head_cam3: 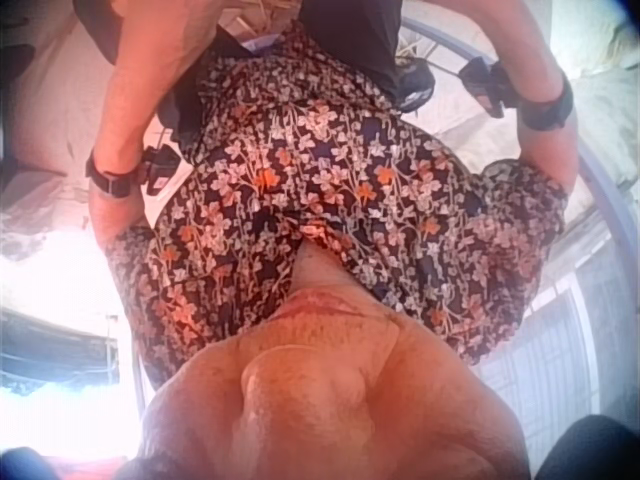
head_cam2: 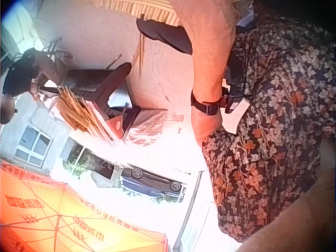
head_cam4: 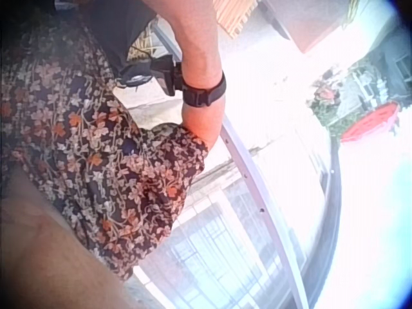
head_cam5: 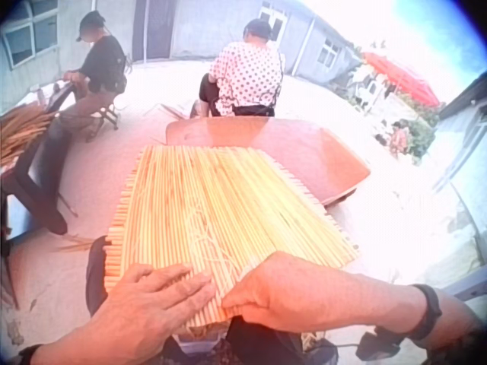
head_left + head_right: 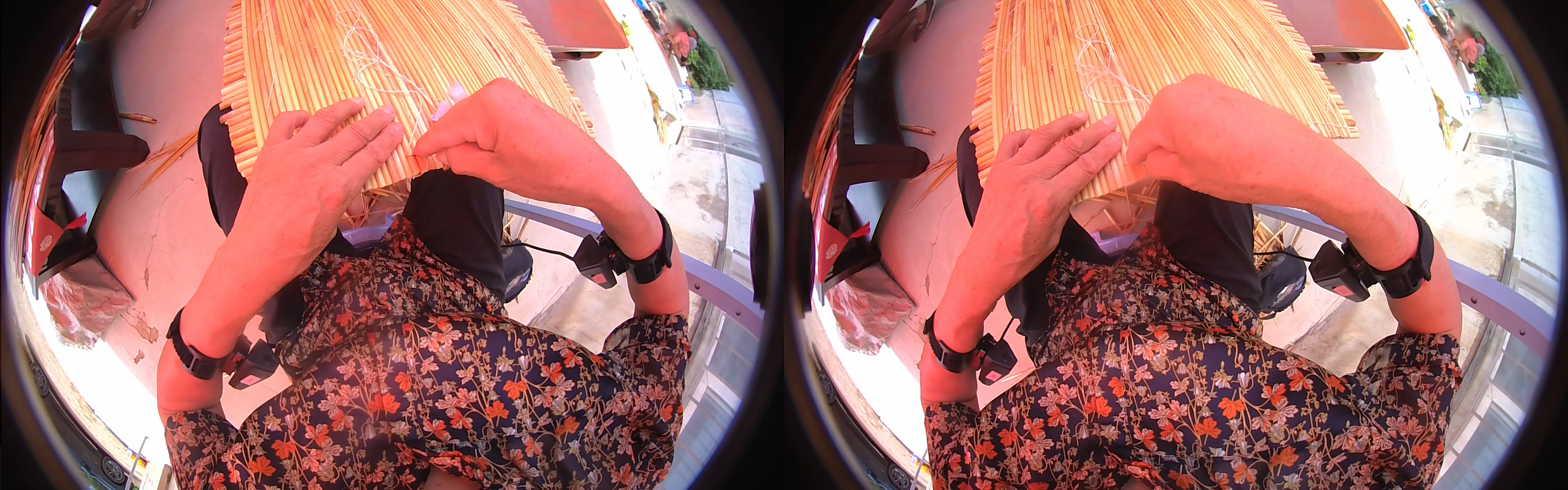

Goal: The person weaves a bamboo mat by hand, threading white string through the bamboo slats to secure them. They repeatedly adjust the mat's position and pull the string tight to ensure the weave is secure.

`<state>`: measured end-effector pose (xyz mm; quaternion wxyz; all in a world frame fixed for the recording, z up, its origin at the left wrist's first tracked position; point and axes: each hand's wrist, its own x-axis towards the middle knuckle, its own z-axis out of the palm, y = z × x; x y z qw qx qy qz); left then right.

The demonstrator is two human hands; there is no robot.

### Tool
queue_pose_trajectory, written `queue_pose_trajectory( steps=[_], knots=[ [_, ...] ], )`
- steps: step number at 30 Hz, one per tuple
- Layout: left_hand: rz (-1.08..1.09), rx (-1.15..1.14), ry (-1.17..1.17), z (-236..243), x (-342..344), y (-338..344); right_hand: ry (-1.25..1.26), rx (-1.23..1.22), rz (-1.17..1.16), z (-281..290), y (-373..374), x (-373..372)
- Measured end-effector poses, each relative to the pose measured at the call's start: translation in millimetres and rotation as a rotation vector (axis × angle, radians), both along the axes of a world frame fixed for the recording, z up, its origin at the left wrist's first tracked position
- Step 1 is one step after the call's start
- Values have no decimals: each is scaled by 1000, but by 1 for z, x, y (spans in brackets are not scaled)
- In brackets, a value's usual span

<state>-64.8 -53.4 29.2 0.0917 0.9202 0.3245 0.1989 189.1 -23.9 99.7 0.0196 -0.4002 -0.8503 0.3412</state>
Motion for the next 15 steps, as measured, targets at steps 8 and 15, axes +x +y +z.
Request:
queue_pose_trajectory(
  steps=[8,15],
  knots=[
    [4,-13,7,1,0,-1,-29,124,87,-3,7,-1],
    [13,21,15,0,1,-1,-114,197,170,4,17,-9]
  ],
)
